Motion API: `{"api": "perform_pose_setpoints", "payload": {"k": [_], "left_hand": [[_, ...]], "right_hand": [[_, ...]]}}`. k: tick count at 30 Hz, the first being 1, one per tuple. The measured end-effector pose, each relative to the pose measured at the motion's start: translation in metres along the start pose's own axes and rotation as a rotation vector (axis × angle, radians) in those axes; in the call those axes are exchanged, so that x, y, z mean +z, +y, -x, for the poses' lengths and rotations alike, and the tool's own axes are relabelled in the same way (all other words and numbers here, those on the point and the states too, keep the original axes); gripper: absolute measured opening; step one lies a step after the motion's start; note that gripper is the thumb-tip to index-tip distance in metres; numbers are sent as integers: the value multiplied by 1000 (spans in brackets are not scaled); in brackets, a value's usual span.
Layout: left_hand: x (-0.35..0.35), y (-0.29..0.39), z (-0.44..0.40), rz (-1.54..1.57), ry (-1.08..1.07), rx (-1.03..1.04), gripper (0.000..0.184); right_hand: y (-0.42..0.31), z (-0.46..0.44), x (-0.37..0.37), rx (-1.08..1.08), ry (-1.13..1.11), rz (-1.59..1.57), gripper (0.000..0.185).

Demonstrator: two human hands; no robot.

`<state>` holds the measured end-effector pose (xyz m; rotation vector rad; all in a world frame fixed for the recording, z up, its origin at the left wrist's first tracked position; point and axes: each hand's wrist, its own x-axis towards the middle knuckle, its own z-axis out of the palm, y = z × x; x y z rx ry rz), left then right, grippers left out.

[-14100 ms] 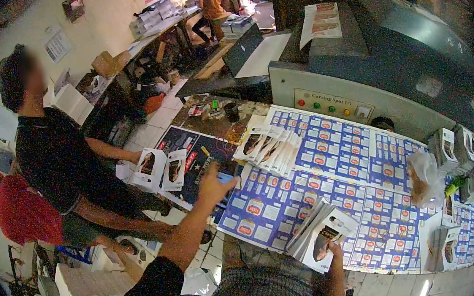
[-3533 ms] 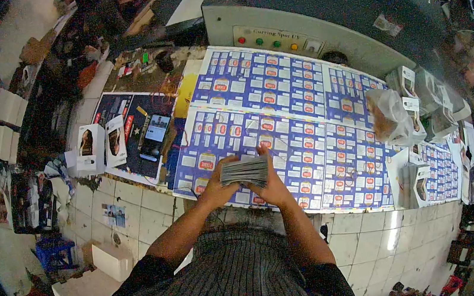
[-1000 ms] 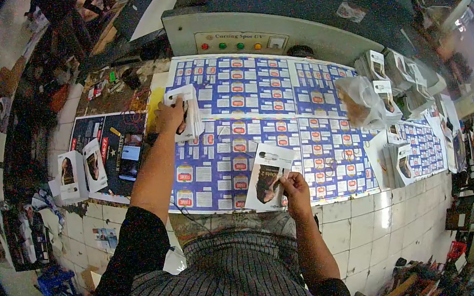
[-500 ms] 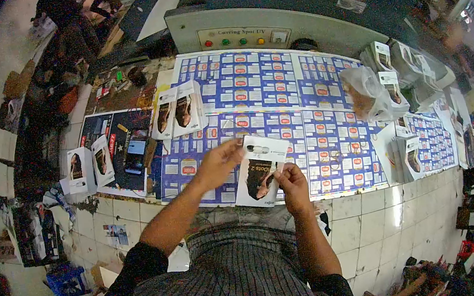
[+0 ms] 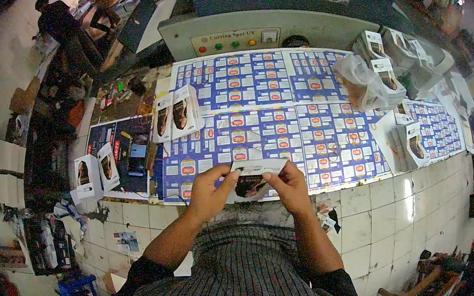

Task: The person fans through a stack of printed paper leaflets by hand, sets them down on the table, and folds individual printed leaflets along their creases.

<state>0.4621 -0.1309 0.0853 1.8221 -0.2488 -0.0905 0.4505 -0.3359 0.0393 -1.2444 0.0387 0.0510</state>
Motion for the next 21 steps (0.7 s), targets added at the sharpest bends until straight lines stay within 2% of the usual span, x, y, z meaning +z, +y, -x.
{"api": "perform_pose_setpoints", "payload": {"k": [1, 3, 4, 6, 7, 8, 10, 11, 12, 14, 15, 18, 19, 21], "left_hand": [[-1, 3, 2, -6, -2, 0, 20], [-2, 7, 9, -187, 6, 215, 17], [-3, 7, 10, -188, 1, 213, 17], [-5, 5, 11, -282, 37, 490, 22], [-4, 3, 14, -273, 82, 491, 35], [1, -1, 15, -274, 79, 491, 35], [14, -16, 17, 435, 141, -3, 44], [11, -23, 7, 959, 31, -346, 47], [7, -26, 5, 957, 31, -348, 47], [0, -26, 5, 1271, -342, -475, 44], [6, -26, 7, 1057, -144, -461, 42], [6, -20, 10, 912, -194, -393, 42], [6, -14, 11, 988, -171, -426, 38], [8, -18, 13, 973, -152, -425, 38]], "right_hand": [[-1, 3, -2, -31, -30, 12, 22], [-4, 11, -8, -15, -35, 70, 16], [-3, 10, -10, -13, -31, 67, 16], [-2, 5, -13, -416, -120, 106, 17], [-6, 5, -13, -429, -136, 70, 18], [-10, 3, -13, -430, -133, 68, 18], [-14, 2, -15, -629, -154, 191, 17], [-16, 2, -18, -606, -185, 251, 15], [-18, 2, -17, -606, -184, 249, 15], [-29, 4, -14, -681, -208, 566, 14], [-27, 5, -17, -663, -252, 632, 15], [-32, 11, -9, -675, -142, 692, 19], [-33, 12, -8, -714, -112, 730, 33], [-31, 15, -4, -667, -70, 650, 39]]}}
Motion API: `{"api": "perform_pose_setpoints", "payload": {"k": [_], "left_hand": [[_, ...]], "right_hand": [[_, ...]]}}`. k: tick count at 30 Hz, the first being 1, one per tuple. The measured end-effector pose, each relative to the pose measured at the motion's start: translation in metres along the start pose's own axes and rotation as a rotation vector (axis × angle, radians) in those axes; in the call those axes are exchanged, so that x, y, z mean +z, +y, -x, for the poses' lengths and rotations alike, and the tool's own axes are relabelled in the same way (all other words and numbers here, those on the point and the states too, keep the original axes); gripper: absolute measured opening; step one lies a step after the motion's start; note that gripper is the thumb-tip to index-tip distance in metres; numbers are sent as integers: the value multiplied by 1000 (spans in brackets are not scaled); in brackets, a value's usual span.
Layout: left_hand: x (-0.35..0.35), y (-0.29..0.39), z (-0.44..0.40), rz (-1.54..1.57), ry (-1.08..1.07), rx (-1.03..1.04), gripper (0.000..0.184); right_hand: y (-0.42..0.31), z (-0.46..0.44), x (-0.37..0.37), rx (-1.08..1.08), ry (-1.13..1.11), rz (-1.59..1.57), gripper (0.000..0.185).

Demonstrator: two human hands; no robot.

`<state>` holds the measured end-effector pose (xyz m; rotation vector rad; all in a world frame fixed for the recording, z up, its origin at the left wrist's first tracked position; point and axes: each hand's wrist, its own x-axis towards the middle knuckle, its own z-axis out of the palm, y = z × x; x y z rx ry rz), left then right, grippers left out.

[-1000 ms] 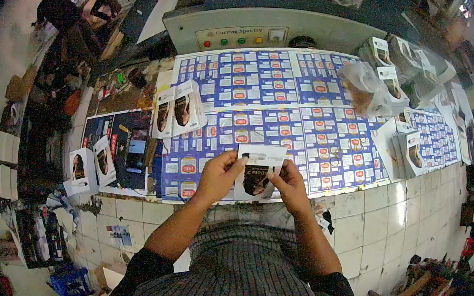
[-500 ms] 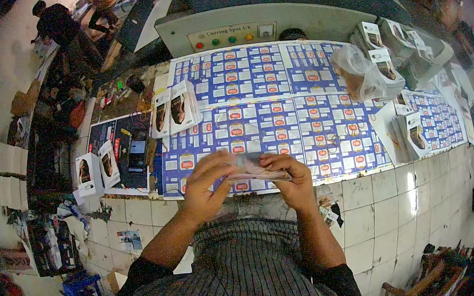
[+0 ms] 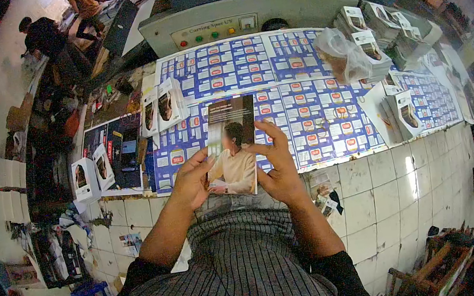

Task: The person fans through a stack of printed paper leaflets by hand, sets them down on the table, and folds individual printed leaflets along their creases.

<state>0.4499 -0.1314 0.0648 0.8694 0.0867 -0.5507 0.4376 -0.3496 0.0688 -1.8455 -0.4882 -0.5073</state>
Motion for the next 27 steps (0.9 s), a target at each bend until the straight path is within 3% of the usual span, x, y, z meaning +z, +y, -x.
{"api": "perform_pose_setpoints", "payload": {"k": [2, 9, 11, 12, 14, 15, 16, 17, 19, 21, 23, 25, 27], "left_hand": [[-1, -2, 1, -11, 24, 9, 37], [-2, -5, 2, 16, 22, 55, 36], [-2, -7, 1, 4, 32, 88, 35], [0, -7, -1, -54, 68, 136, 33], [-3, -6, -3, -111, 109, 186, 31], [-8, -4, -4, -330, 118, 156, 30], [-7, 0, -4, -549, 126, 125, 30], [-4, 3, -3, -547, 132, 129, 30], [1, 16, 4, -1589, 166, 203, 34], [-6, 20, 4, -1624, 160, 205, 39], [-15, 23, -2, -1800, -322, 215, 30], [-15, 20, -1, -1860, -342, 136, 31], [-16, 19, 2, -1867, -294, 185, 33]], "right_hand": [[-3, 2, 3, 74, 58, -111, 48], [0, 9, 2, 138, -2, -182, 41], [0, 7, 2, 336, 32, -394, 39], [1, 6, 2, 335, 27, -397, 39], [2, 4, 0, 762, 50, -655, 52], [2, 4, 3, 764, 45, -657, 52], [1, 5, 4, 691, 41, -429, 58], [0, 5, 6, 611, 36, -205, 64], [6, 7, 5, 250, 139, 346, 78], [-14, -5, -2, 85, -89, 703, 73], [-19, -8, 3, 96, -389, 537, 53], [-10, -4, 11, 306, -741, 414, 43], [5, 4, 16, 351, -672, 354, 39]]}}
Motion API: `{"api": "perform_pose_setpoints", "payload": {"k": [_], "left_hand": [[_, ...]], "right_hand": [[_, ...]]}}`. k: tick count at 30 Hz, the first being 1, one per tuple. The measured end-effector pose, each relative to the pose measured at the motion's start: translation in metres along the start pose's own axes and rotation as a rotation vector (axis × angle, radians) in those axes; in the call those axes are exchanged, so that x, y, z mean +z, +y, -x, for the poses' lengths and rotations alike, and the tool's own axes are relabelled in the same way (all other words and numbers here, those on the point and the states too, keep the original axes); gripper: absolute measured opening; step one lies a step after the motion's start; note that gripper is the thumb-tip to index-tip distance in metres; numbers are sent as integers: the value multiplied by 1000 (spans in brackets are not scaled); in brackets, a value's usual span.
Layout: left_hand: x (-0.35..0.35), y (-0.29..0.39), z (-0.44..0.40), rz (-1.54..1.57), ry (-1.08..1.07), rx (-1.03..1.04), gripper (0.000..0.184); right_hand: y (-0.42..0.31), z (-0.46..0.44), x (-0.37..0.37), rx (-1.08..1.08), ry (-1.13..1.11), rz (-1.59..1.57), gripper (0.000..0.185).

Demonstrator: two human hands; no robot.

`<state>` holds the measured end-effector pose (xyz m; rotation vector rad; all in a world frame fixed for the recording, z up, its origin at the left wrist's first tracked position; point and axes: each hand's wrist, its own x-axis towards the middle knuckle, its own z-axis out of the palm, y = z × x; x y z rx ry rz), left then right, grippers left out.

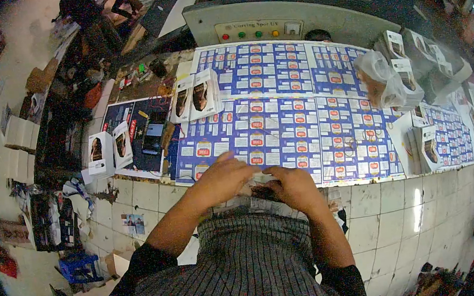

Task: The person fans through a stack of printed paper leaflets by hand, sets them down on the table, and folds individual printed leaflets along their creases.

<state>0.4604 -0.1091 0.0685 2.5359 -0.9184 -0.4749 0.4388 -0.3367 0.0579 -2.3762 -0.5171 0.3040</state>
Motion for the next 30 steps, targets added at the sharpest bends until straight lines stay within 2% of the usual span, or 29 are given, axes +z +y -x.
{"api": "perform_pose_setpoints", "payload": {"k": [1, 3, 4, 6, 7, 8, 10, 11, 12, 13, 14, 15, 16, 17, 18, 20, 22, 23, 24, 26, 27, 29, 30], "left_hand": [[0, -1, 2, 3, 8, -9, 33], [-1, -3, 8, 23, 490, -106, 44], [-2, -7, 11, 22, 492, -114, 44], [-2, -14, 15, -11, 221, -81, 53], [3, -14, 16, -65, 178, 49, 53], [8, -11, 13, -60, 179, 48, 53], [14, -6, 4, 142, -254, -126, 50], [25, -15, 0, 172, -161, -107, 39], [36, -22, -2, 175, -163, -101, 39], [44, -28, -3, 599, 11, -254, 34], [55, -36, -5, 1023, 188, -408, 28], [75, -50, -9, 1243, 274, -389, 27], [87, -55, -13, 1245, 263, -386, 27], [97, -56, -14, 1175, 384, -377, 27], [106, -58, -16, 1103, 504, -367, 29], [112, -55, -19, 1121, 452, -406, 35], [114, -48, -22, 1048, 472, -373, 37], [117, -52, -23, 1006, 418, -367, 47], [123, -52, -22, 1008, 411, -368, 47], [121, -47, -18, 805, 358, -259, 55], [119, -45, -17, 805, 358, -260, 55], [112, -41, -15, 1061, 292, -289, 61], [109, -41, -15, 1063, 294, -289, 61]], "right_hand": [[3, -1, 2, 30, 40, -89, 35], [7, -7, 0, -4, -21, -86, 34], [9, -9, -2, -23, -72, -86, 34], [12, -8, -4, -51, -166, -89, 33], [11, -7, -7, -62, -214, -88, 33], [8, -8, -11, -75, -263, -84, 33], [-2, -16, -16, -25, -313, -52, 39], [-5, -19, -19, -18, -97, 48, 43], [-7, -20, -19, -10, 119, 148, 47], [-11, -22, -16, -122, 552, 247, 51], [-4, -27, -16, -160, 743, 290, 44], [3, -25, -8, -34, 712, 16, 39], [9, -24, 1, 92, 674, -258, 35], [9, -25, 9, 164, 527, -392, 31], [11, -27, 22, 145, 396, -518, 31], [25, -40, 64, 190, 270, -541, 49], [28, -51, 89, 185, 279, -485, 54], [29, -55, 94, 173, 280, -433, 58], [32, -56, 98, 180, 281, -434, 58], [35, -62, 99, 215, 199, -442, 69], [36, -63, 99, 216, 198, -443, 69], [37, -64, 93, 276, 122, -477, 65], [38, -64, 89, 276, 121, -475, 65]]}}
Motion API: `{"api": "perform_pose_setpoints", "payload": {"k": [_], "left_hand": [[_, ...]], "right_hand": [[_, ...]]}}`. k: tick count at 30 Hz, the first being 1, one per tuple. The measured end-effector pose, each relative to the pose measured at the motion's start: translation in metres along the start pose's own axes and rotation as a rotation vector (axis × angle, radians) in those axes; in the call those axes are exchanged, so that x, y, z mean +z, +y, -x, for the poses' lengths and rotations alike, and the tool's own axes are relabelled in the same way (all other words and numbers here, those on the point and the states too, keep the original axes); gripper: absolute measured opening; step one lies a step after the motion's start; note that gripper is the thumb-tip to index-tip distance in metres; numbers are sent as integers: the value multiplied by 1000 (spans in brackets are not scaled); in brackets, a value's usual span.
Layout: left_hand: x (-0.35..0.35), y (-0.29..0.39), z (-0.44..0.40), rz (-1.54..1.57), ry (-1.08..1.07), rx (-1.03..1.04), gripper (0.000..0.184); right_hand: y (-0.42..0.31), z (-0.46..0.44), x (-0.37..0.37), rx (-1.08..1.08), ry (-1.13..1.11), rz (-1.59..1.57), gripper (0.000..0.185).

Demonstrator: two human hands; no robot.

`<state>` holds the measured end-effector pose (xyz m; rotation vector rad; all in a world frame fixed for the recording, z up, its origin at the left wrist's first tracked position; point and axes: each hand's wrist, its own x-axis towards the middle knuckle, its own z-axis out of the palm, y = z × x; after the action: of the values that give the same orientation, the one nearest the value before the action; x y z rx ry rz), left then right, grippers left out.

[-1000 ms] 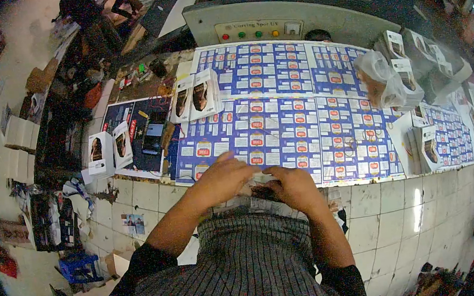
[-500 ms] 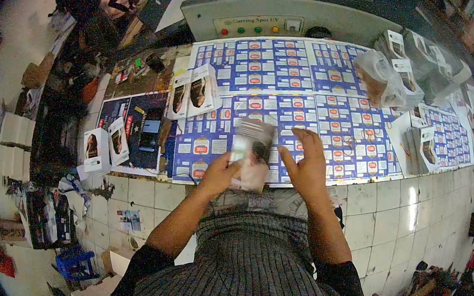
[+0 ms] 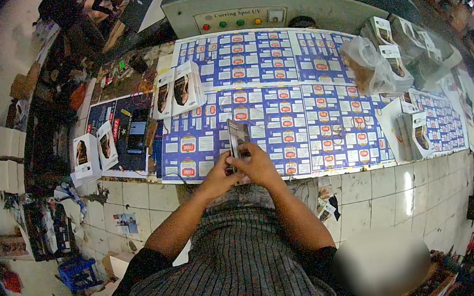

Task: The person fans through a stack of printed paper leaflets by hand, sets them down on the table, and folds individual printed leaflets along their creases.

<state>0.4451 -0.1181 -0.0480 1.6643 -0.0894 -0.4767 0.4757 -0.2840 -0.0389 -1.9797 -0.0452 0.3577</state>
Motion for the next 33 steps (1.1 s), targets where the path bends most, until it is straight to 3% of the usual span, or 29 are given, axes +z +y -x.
{"api": "perform_pose_setpoints", "payload": {"k": [3, 6, 8, 9, 13, 15, 16, 18, 22, 26, 33], "left_hand": [[-7, -2, -4, 100, 2, -85, 58], [-15, -13, -9, 235, -39, -94, 51], [-21, -11, -7, -124, 115, -155, 45], [-26, -41, -13, -285, 193, -126, 45], [-33, -11, -4, -470, 261, -237, 51], [-36, 4, 2, -936, 276, 125, 53], [-39, 1, 0, -932, 276, 121, 53], [-48, -18, -10, -1130, 58, 255, 54], [-61, -47, -24, -1241, 53, 286, 59], [-61, -24, -19, -1245, -13, 229, 73], [-68, -16, -15, -1301, -12, 218, 86]], "right_hand": [[-10, 4, -12, -35, -4, -63, 51], [-11, 5, -21, 137, -79, -68, 40], [0, 6, -22, 55, 68, 23, 33], [8, 6, -23, 29, 148, 19, 29], [32, 7, -43, 7, 357, 49, 23], [42, 5, -51, 32, 366, 79, 23], [50, 4, -52, 55, 372, 106, 22], [58, 2, -51, 59, 395, 88, 22], [50, 5, -57, 120, 422, 156, 25], [62, 4, -61, 176, 410, 156, 25], [75, 4, -61, 79, 432, 318, 26]]}}
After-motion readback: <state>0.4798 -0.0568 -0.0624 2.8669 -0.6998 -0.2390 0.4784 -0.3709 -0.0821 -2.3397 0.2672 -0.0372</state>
